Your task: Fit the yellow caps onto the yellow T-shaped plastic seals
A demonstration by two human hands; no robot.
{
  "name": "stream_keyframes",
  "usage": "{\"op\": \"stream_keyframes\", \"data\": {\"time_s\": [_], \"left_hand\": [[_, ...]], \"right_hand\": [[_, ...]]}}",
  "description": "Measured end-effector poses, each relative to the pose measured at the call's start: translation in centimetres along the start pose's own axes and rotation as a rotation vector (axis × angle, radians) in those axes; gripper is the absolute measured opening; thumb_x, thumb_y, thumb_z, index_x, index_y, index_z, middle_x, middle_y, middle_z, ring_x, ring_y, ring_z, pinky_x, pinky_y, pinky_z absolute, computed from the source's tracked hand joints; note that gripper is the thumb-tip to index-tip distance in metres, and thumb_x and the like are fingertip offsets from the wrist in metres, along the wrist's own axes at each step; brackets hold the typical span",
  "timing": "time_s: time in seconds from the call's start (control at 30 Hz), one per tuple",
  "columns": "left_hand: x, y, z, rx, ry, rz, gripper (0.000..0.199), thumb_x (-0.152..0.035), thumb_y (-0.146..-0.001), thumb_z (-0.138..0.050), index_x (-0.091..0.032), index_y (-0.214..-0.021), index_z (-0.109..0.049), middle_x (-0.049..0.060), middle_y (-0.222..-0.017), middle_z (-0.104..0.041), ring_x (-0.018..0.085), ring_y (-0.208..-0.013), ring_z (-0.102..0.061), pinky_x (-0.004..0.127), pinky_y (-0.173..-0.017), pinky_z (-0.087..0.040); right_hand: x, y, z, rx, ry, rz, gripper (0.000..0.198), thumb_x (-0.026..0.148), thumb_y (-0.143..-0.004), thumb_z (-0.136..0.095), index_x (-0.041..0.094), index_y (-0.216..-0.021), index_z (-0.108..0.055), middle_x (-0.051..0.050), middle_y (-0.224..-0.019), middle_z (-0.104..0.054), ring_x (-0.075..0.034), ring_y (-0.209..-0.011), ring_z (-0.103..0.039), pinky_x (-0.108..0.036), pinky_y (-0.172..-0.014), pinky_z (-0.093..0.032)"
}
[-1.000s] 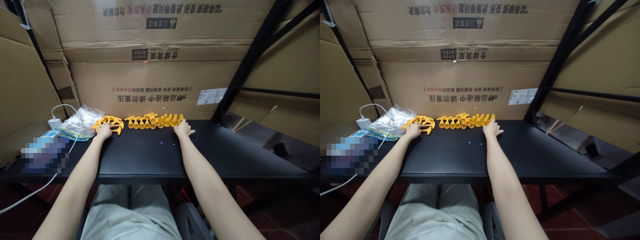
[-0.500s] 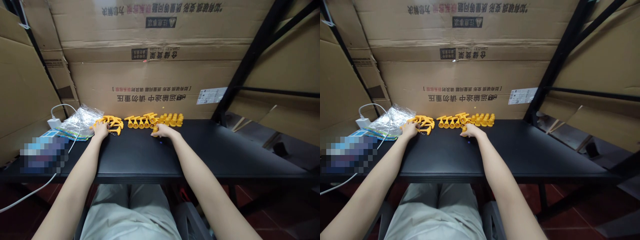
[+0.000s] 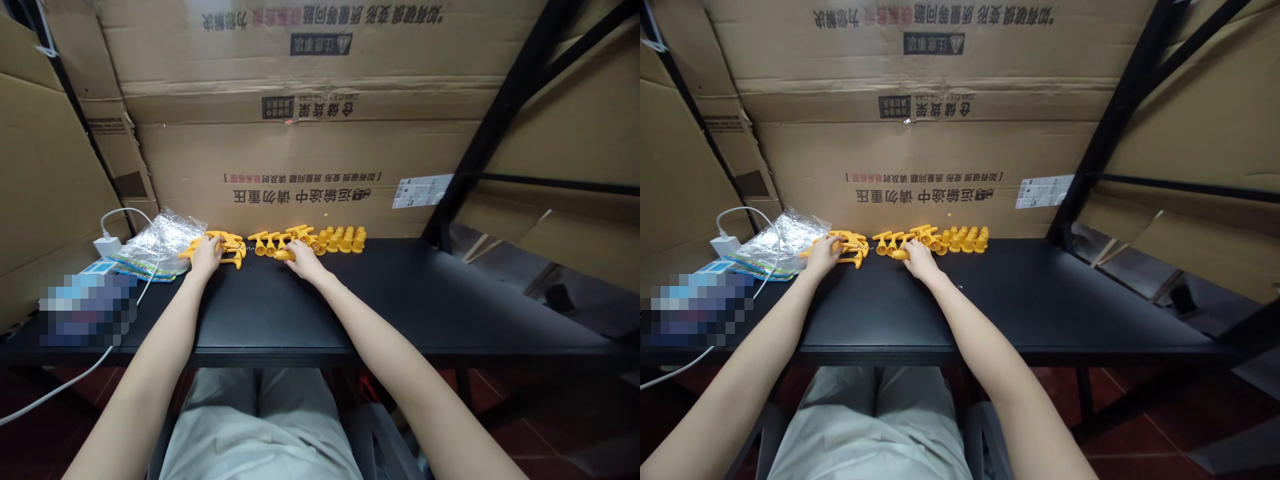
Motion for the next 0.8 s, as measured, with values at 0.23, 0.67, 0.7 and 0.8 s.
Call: {"op": "stream_keyframes", "data": {"time_s": [0.23, 0.67, 0.7, 0.8], "left_hand": [[-1.5, 0.3, -0.6, -0.025, 0.055, -0.093, 0.028, -0.024, -0.082, -0.053, -0.02, -0.107, -0.066, 0.009, -0.102, -0.061, 0.024, -0.094, -0.061, 0.035, -0.088, -0.048], [-4.7, 1.0, -1.0, -0.007, 0.128, -0.2, 0.025, -0.026, -0.083, -0.055, -0.021, -0.104, -0.066, 0.008, -0.095, -0.061, 0.021, -0.086, -0.061, 0.034, -0.083, -0.049], [-5.1, 1.1, -1.0, 0.002, 0.133, -0.21, 0.025, -0.026, -0.082, -0.055, -0.021, -0.105, -0.066, 0.008, -0.094, -0.061, 0.021, -0.085, -0.062, 0.033, -0.082, -0.049], [-6.6, 1.7, -1.0, 0.036, 0.151, -0.279, 0.028, -0.027, -0.081, -0.056, -0.02, -0.107, -0.065, 0.007, -0.094, -0.062, 0.021, -0.086, -0.062, 0.033, -0.081, -0.049]], "right_hand": [[1.2, 0.3, 0.4, 0.027, 0.028, 0.028, 0.031, 0.023, -0.084, -0.064, 0.017, -0.114, -0.064, -0.011, -0.107, -0.061, -0.024, -0.1, -0.059, -0.039, -0.089, -0.043], [1.9, 0.3, 0.6, -0.031, 0.017, 0.105, 0.033, 0.024, -0.084, -0.064, 0.021, -0.118, -0.065, -0.01, -0.11, -0.061, -0.023, -0.096, -0.061, -0.04, -0.089, -0.045], [1.9, 0.2, 0.6, -0.041, 0.009, 0.116, 0.033, 0.023, -0.084, -0.063, 0.021, -0.118, -0.065, -0.01, -0.109, -0.061, -0.023, -0.095, -0.061, -0.039, -0.088, -0.046], [2.1, 0.3, 0.6, -0.06, -0.019, 0.143, 0.034, 0.021, -0.085, -0.063, 0.02, -0.118, -0.065, -0.011, -0.107, -0.06, -0.022, -0.094, -0.061, -0.039, -0.088, -0.046]]}}
Point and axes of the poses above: each hand's wrist, its own y-axis away from the middle knuckle, its own z-axis out of the back of the hand, x = y × z, the point moved 8 cm from there along -y, towards the middle knuckle
